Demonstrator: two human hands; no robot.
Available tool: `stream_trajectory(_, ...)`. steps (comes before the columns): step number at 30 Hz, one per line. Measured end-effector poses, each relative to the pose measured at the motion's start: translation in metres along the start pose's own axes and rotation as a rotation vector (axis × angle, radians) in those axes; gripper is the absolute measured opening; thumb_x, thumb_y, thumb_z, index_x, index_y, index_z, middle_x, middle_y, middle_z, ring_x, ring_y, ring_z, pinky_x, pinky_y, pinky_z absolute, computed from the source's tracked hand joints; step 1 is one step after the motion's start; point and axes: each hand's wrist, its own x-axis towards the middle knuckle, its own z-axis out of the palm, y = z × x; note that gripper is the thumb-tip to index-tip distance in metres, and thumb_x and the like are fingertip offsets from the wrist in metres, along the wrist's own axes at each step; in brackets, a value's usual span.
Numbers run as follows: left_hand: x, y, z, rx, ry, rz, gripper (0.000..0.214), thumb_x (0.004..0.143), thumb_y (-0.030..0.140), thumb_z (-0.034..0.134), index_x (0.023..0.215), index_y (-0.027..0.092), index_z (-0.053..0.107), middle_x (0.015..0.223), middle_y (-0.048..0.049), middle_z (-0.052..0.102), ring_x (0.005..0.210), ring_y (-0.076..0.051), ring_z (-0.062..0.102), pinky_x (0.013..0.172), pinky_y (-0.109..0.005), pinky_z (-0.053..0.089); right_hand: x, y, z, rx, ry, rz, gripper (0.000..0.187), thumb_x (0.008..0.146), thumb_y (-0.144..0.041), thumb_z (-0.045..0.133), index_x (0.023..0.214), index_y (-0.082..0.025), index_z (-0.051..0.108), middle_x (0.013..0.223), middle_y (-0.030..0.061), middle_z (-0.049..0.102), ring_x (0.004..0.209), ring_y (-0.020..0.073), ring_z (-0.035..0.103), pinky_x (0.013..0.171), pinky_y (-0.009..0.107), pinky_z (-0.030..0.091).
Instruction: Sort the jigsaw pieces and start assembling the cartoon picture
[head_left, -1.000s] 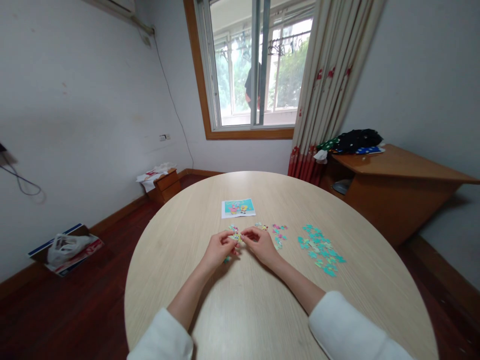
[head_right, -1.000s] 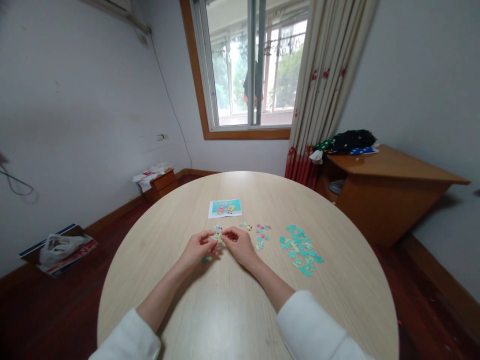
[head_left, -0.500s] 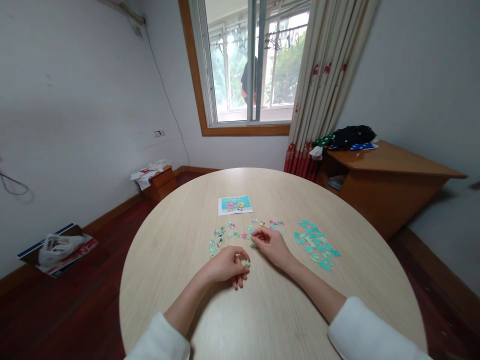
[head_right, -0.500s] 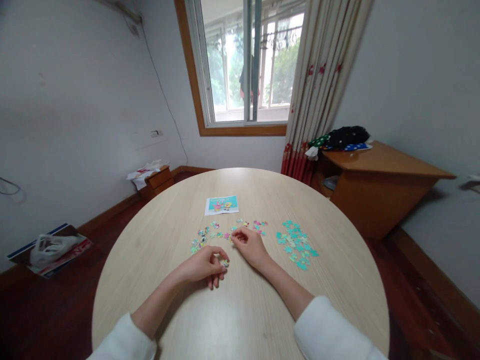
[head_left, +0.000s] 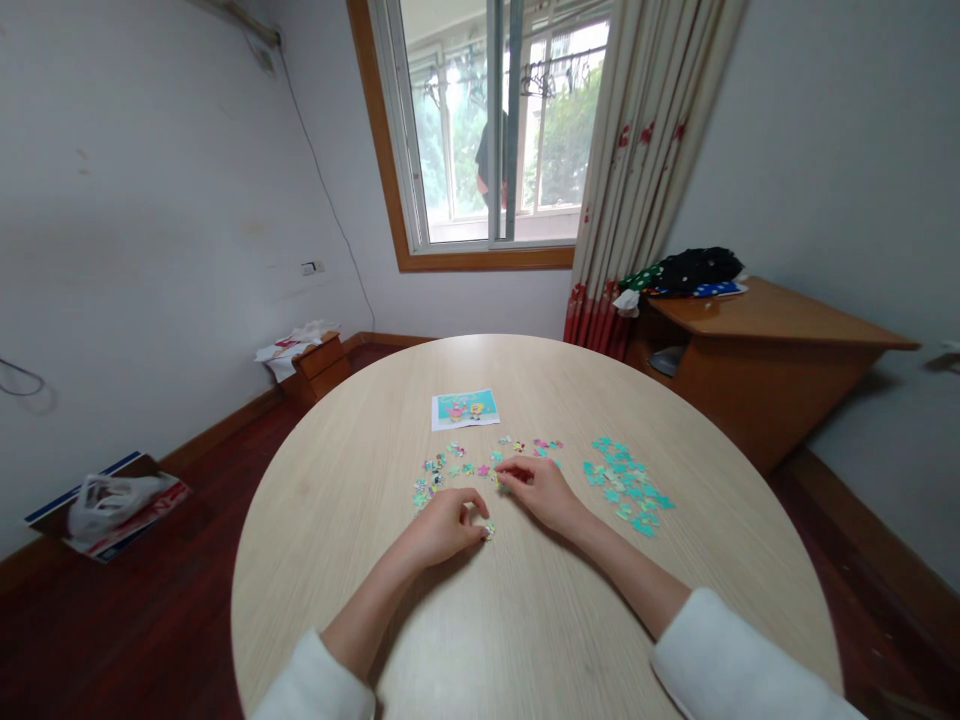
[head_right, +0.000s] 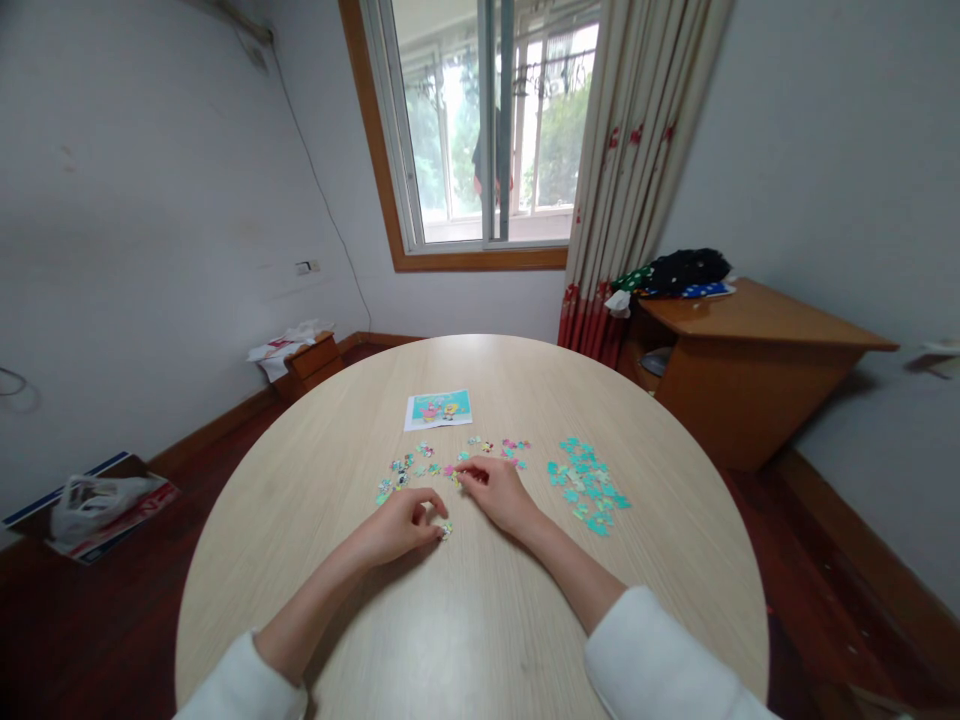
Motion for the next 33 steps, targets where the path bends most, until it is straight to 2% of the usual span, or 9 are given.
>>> stream_trajectory(4,0.001,-0.004,-0.002,0.123,0.002,0.108,0.025,0.067,0.021,0.058,0.089,0.015,0.069,0.058,0.0015,0.056,0.053,-0.011,0.047,0.051,-0.020,0.030,0.001,0.002,-0.003,-0.009,0.026,0.008,0.015,0.071,-0.024,0.057,0.076,-0.016,0.069,0.074,0.0046,0.069,0.067,0.0156,0.062,0.065,0.028,0.049)
stream_trajectory(13,0.002,-0.002,-0.002,0.279,0.180,-0.021,0.013,0.072,0.023,0.058,0.080,0.017,0.067,0.062,-0.0025,0.064,0.056,-0.014,0.053,0.054,-0.022,0.028,-0.002,0.003,0.001,-0.113,0.005,-0.070,0.010,0.071,-0.021,0.058,0.071,-0.018,0.067,0.065,0.0015,0.066,0.059,0.0132,0.056,0.060,0.026,0.046)
stream_trajectory(17,0.007,-0.006,-0.001,0.266,0.206,-0.009,0.012,0.072,0.024,0.058,0.079,0.017,0.066,0.063,-0.0026,0.064,0.058,-0.014,0.053,0.055,-0.023,0.029,-0.003,0.000,0.005,0.083,-0.007,0.030,0.013,0.070,-0.029,0.062,0.072,-0.017,0.067,0.068,0.0023,0.066,0.062,0.0135,0.058,0.062,0.027,0.047)
stream_trajectory(20,0.010,-0.012,-0.007,0.164,0.264,0.031,0.009,0.070,0.022,0.059,0.073,0.015,0.064,0.057,-0.0003,0.059,0.054,-0.012,0.049,0.053,-0.022,0.030,-0.003,-0.002,0.008,0.345,-0.050,0.176,0.029,0.065,-0.042,0.068,0.077,-0.015,0.066,0.066,0.0022,0.065,0.061,0.0132,0.059,0.058,0.027,0.048)
stream_trajectory(22,0.010,-0.014,-0.016,0.019,0.240,0.031,0.009,0.068,0.022,0.059,0.065,0.014,0.061,0.052,0.0017,0.053,0.050,-0.010,0.046,0.050,-0.021,0.029,-0.003,-0.003,0.008,0.442,-0.100,0.243,0.037,0.062,-0.046,0.071,0.078,-0.014,0.066,0.064,0.0014,0.064,0.058,0.0125,0.059,0.056,0.026,0.047)
stream_trajectory(25,0.003,-0.017,-0.035,-0.288,0.003,-0.075,0.020,0.069,0.033,0.059,0.064,0.014,0.055,0.051,0.0024,0.053,0.041,-0.007,0.043,0.045,-0.021,0.031,-0.002,-0.003,0.007,0.426,-0.120,0.244,0.037,0.060,-0.046,0.072,0.076,-0.014,0.065,0.061,-0.0003,0.062,0.055,0.0109,0.057,0.055,0.025,0.046)
stream_trajectory(28,-0.004,-0.022,-0.048,-0.465,-0.175,-0.191,0.028,0.067,0.041,0.062,0.069,0.014,0.055,0.059,-0.0024,0.060,0.046,-0.011,0.054,0.047,-0.023,0.040,0.000,0.000,0.006,0.356,-0.076,0.195,0.032,0.062,-0.043,0.070,0.075,-0.014,0.065,0.060,-0.0012,0.060,0.054,0.0102,0.055,0.054,0.025,0.045)
stream_trajectory(30,-0.005,-0.027,-0.052,-0.505,-0.155,-0.213,0.029,0.064,0.040,0.064,0.070,0.013,0.056,0.062,-0.0038,0.062,0.051,-0.012,0.057,0.050,-0.024,0.044,0.001,0.002,0.006,0.331,-0.052,0.170,0.029,0.064,-0.041,0.068,0.075,-0.014,0.065,0.061,-0.0011,0.060,0.055,0.0103,0.055,0.054,0.025,0.045)
stream_trajectory(33,-0.001,-0.033,-0.053,-0.513,-0.031,-0.204,0.025,0.063,0.037,0.064,0.067,0.013,0.055,0.063,-0.0025,0.061,0.051,-0.010,0.057,0.052,-0.023,0.045,0.002,0.006,0.008,0.302,-0.026,0.144,0.024,0.065,-0.037,0.066,0.074,-0.014,0.064,0.062,-0.0007,0.061,0.057,0.0108,0.055,0.056,0.025,0.046)
